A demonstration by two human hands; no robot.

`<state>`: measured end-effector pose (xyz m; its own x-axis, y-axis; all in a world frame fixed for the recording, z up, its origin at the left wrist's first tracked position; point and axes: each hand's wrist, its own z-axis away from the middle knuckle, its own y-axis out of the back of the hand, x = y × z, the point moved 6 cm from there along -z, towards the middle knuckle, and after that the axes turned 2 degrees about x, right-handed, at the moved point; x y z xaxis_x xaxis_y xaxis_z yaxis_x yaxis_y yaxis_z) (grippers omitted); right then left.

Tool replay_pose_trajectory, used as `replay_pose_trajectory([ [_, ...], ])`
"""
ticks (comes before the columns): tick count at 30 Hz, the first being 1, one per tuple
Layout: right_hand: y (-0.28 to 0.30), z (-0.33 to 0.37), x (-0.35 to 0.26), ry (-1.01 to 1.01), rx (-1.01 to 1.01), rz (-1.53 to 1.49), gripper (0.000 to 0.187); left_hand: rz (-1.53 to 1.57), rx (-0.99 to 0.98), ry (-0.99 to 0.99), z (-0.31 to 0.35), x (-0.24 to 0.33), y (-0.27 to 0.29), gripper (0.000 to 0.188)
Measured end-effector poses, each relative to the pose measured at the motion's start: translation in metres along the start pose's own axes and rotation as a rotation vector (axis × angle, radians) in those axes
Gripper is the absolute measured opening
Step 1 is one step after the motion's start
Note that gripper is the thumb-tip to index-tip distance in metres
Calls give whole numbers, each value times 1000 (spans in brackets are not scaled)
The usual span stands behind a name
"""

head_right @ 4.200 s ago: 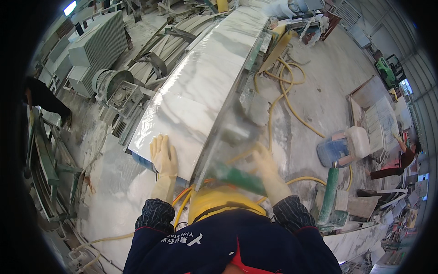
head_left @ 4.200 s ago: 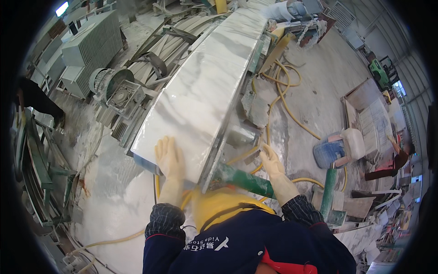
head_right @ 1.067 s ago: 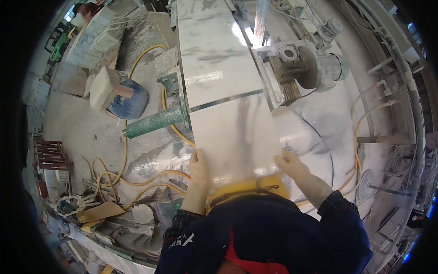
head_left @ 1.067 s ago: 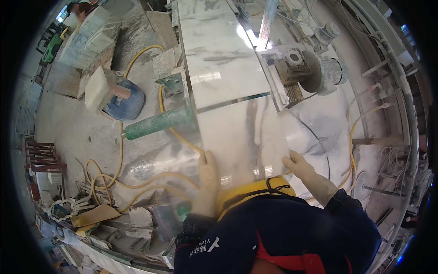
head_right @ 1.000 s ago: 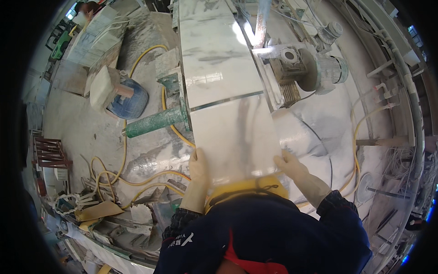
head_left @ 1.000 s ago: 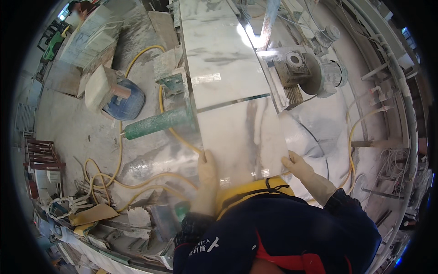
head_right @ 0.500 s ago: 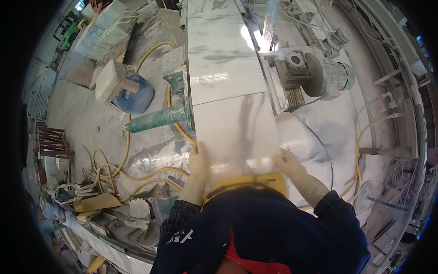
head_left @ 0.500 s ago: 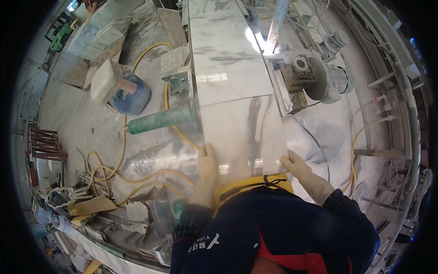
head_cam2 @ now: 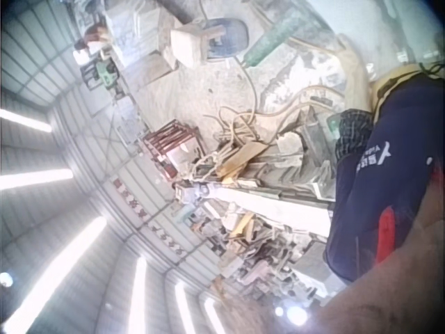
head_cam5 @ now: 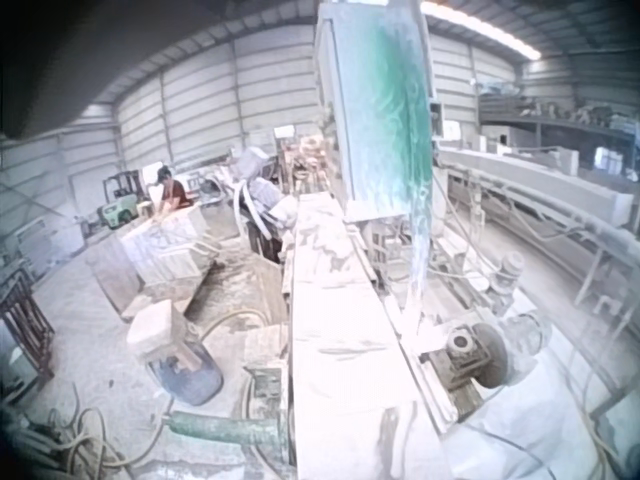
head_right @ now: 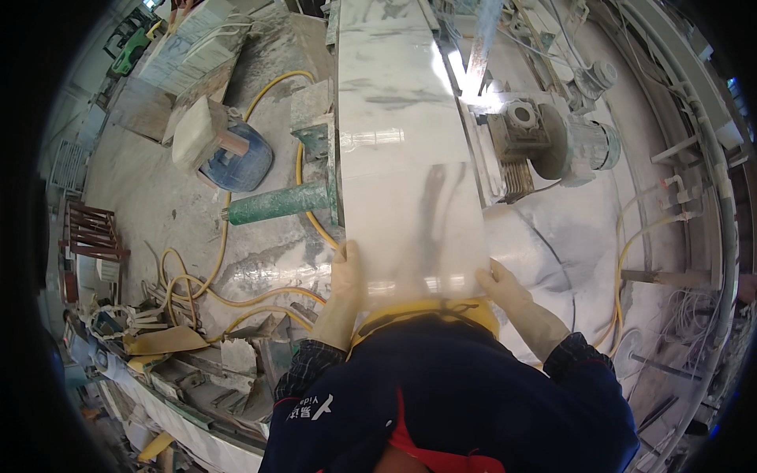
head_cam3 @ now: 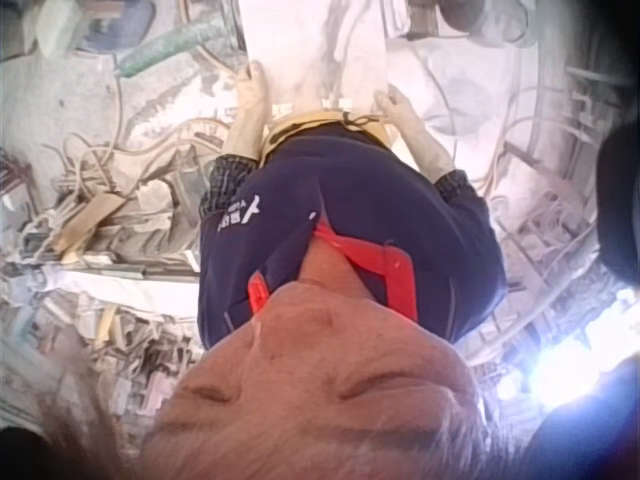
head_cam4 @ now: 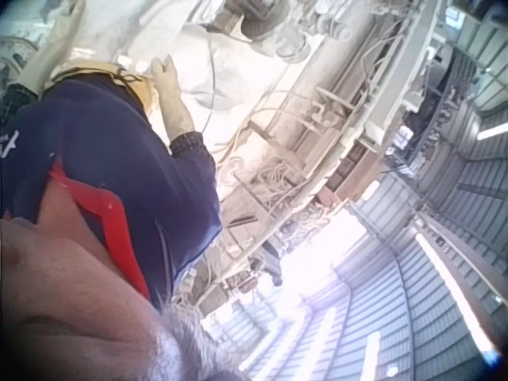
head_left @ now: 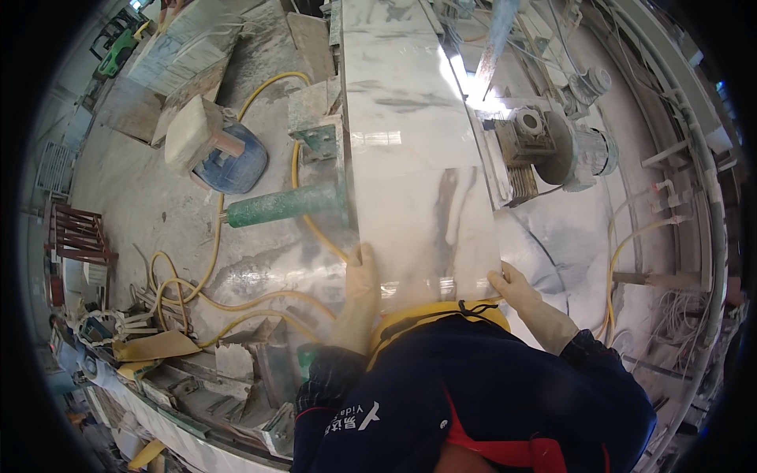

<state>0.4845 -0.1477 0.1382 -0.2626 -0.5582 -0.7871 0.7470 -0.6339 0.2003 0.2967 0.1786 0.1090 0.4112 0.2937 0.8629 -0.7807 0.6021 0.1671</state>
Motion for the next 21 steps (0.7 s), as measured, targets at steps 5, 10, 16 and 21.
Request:
replay_pose_trajectory([
  [5,10,0,-27,-91,30,65,61,-65,17,9,3,14,3,53],
  [10,14,-30,-107,550,333,601,72,61,-27,32,7,22,4,54],
  [16,-67,-126,-182,864,185,972,78,63,-27,91,31,6,26,60],
  [21,-102,-174,-211,836,126,992,77,87,-129,159,65,3,39,60],
])
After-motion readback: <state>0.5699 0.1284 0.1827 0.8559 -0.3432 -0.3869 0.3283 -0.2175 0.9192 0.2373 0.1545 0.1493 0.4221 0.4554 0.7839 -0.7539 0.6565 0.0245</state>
